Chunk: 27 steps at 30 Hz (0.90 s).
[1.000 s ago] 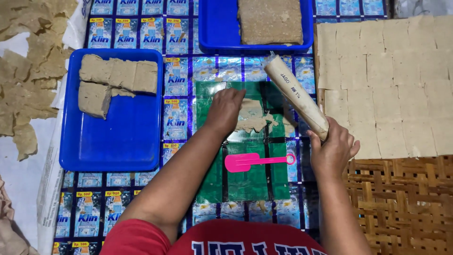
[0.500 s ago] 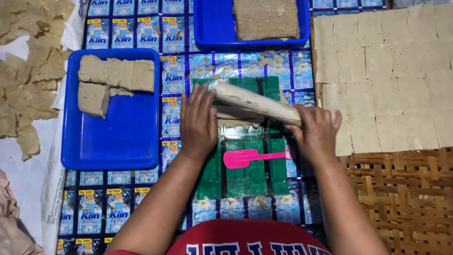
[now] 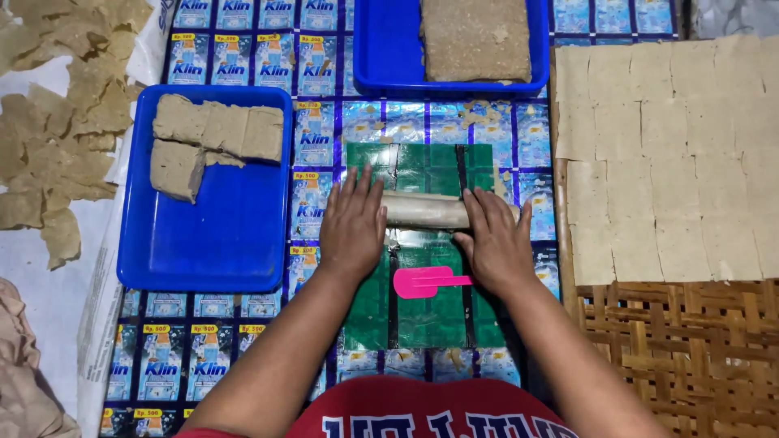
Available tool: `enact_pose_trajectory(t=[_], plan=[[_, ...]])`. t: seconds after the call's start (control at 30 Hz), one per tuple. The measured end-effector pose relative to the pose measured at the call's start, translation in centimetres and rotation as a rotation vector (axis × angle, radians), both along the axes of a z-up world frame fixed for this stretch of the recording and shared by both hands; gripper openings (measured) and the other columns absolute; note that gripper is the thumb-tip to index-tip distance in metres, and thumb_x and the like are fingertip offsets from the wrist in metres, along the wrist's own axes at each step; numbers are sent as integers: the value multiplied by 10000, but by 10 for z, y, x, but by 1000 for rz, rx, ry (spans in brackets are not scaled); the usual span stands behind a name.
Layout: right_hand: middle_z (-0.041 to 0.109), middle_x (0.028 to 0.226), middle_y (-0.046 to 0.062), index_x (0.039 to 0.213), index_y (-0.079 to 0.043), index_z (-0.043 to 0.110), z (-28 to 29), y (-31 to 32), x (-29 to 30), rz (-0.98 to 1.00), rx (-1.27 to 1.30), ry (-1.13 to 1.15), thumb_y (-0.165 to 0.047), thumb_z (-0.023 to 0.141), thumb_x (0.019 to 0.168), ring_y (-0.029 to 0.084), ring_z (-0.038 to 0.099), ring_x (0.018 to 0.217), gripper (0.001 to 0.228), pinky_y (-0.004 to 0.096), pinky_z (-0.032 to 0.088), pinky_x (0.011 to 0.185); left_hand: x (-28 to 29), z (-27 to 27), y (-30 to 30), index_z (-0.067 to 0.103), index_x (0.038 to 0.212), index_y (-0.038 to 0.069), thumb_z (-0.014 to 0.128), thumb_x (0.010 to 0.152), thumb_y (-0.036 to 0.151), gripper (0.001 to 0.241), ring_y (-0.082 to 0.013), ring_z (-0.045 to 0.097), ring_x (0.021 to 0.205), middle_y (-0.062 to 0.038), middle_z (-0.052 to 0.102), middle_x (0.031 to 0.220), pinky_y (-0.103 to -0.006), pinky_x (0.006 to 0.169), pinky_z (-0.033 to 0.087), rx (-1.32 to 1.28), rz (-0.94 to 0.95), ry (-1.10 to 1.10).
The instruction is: Flattening a block of dough using a rolling pin and cutting it into rectangular strips using a scraper.
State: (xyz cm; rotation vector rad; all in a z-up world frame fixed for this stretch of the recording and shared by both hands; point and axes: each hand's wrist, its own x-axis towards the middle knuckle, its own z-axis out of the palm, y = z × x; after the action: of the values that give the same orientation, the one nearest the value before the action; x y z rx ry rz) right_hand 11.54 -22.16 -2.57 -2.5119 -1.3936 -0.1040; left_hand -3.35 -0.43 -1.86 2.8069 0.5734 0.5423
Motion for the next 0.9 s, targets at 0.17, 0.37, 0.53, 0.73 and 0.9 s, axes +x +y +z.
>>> enact_pose_trajectory(t=[0.17,0.37,0.53,0.73,0.9], plan=[[414,1602,143,1547,-58,416,-12,17,16,-47,-6,28,-438,606,959,323,377,1480,725,721,104,1181,2,-2,3,586,1427,5,499,1040,246,464,-389,369,1488,-217,475,1568,-511,1209,273,-54,15,11],[361,1651,139,1536,-62,415,-8,52,55,-88,-87,48,-482,523,1037,297,313,1534,661,706,65,1193,42,-11,30,608,1382,25,509,1037,257,428,-420,396,1465,-220,490,1540,-507,1210,298,-32,113,62],[349,1651,180,1545,-15,420,-17,35,43,-41,-8,30,-479,532,1030,328,285,1534,702,677,75,1192,20,-2,17,597,1409,21,507,1074,305,449,-422,360,1483,-229,447,1576,-532,1214,266,1,55,41],[549,1374,156,1492,-85,498,14,11,19,31,14,45,-375,773,850,339,461,1355,756,703,131,1187,-6,28,1,550,1384,57,647,892,469,649,-424,346,1427,-243,446,1500,-562,1158,219,-98,-49,138],[606,1253,110,1456,-117,530,11,-5,-11,-33,31,-52,-274,814,822,316,547,1255,712,736,158,1193,-28,2,-14,558,1393,40,698,933,357,575,-382,437,1435,-217,511,1507,-524,1194,321,-90,-63,15]])
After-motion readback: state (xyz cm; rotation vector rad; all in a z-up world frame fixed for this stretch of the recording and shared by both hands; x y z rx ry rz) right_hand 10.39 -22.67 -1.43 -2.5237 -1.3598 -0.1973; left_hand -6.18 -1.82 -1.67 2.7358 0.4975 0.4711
